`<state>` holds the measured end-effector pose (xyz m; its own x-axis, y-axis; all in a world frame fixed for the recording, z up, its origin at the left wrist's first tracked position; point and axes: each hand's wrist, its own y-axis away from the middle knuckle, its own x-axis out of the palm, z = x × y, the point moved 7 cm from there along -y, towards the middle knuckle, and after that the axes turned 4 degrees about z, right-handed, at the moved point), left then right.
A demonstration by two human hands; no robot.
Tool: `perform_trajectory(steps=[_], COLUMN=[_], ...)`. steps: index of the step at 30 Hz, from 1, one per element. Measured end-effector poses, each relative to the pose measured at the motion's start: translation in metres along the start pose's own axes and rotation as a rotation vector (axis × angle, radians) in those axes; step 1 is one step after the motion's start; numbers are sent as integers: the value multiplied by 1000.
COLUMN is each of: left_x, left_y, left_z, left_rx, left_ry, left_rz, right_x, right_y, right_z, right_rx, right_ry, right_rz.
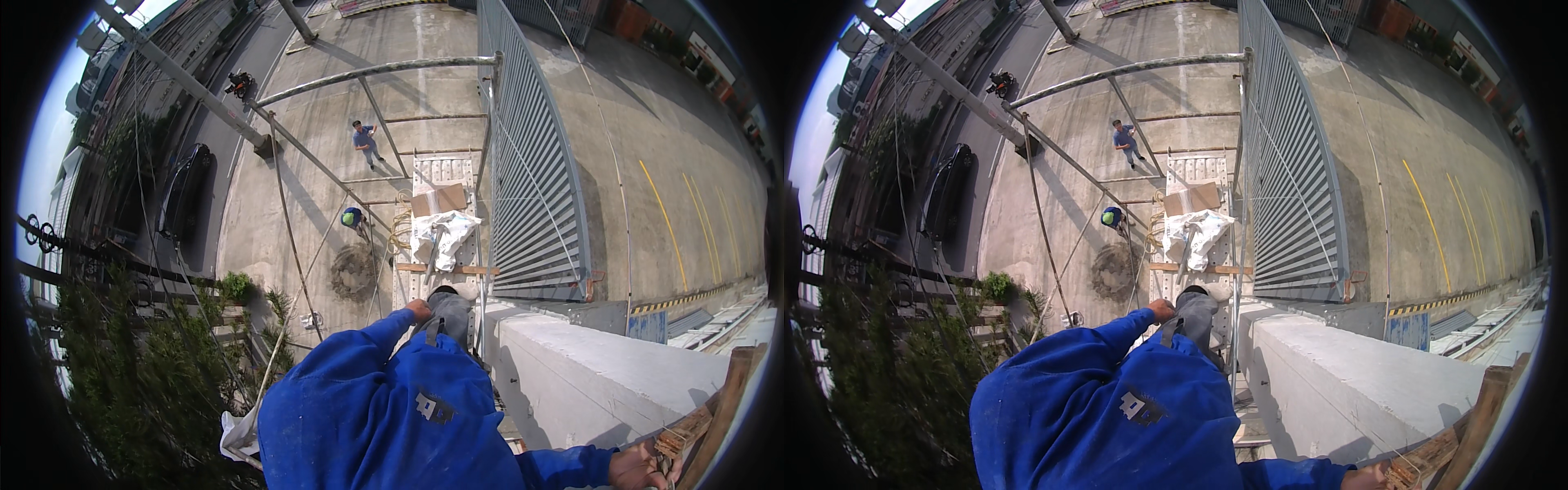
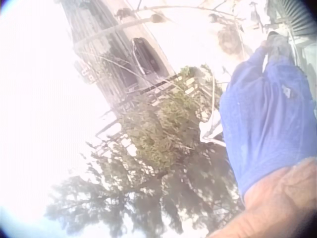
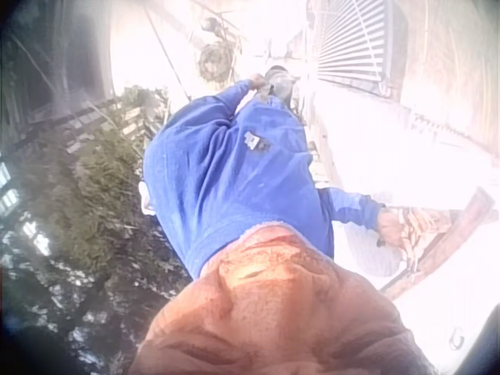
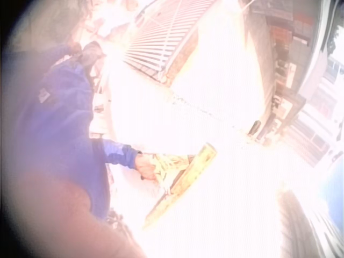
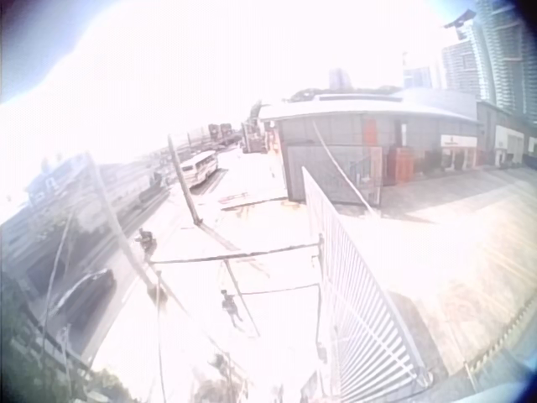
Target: The person secures a wooden plank to a metal scaffolding structure using wire ties. They wrap and twist the wire around the plank and scaffold frame, then measure the plank with a tape measure.
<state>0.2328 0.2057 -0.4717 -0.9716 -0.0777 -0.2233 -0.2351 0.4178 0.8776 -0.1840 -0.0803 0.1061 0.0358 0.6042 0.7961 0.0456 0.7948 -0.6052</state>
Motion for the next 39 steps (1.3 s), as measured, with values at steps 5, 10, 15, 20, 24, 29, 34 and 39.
perform_trajectory(steps=[5,10,15,20,24,29,34,39], left_x=[1,-2,-4,-5,-7,13,-2,-10], left_y=[1,0,-8,-25,-19,-69,-19,2], left_z=[-7,-7,-9,-9,-19,17,-54,-93], left_rx=[22,12,61,98,161,259,267,560], left_ry=[-19,-18,-124,-155,-277,-652,-215,-406], left_rz=[7,21,34,27,18,95,-107,-266], right_x=[-1,-1,-2,-6,-22,-26,-4,25], right_y=[3,2,4,4,17,18,8,17], right_z=[1,6,8,5,18,15,-5,-22], right_rx=[-4,-17,-23,-46,-87,-36,17,29], right_ry=[-11,-14,-33,-83,-320,-352,-80,110], right_rz=[12,12,23,55,159,140,143,104])
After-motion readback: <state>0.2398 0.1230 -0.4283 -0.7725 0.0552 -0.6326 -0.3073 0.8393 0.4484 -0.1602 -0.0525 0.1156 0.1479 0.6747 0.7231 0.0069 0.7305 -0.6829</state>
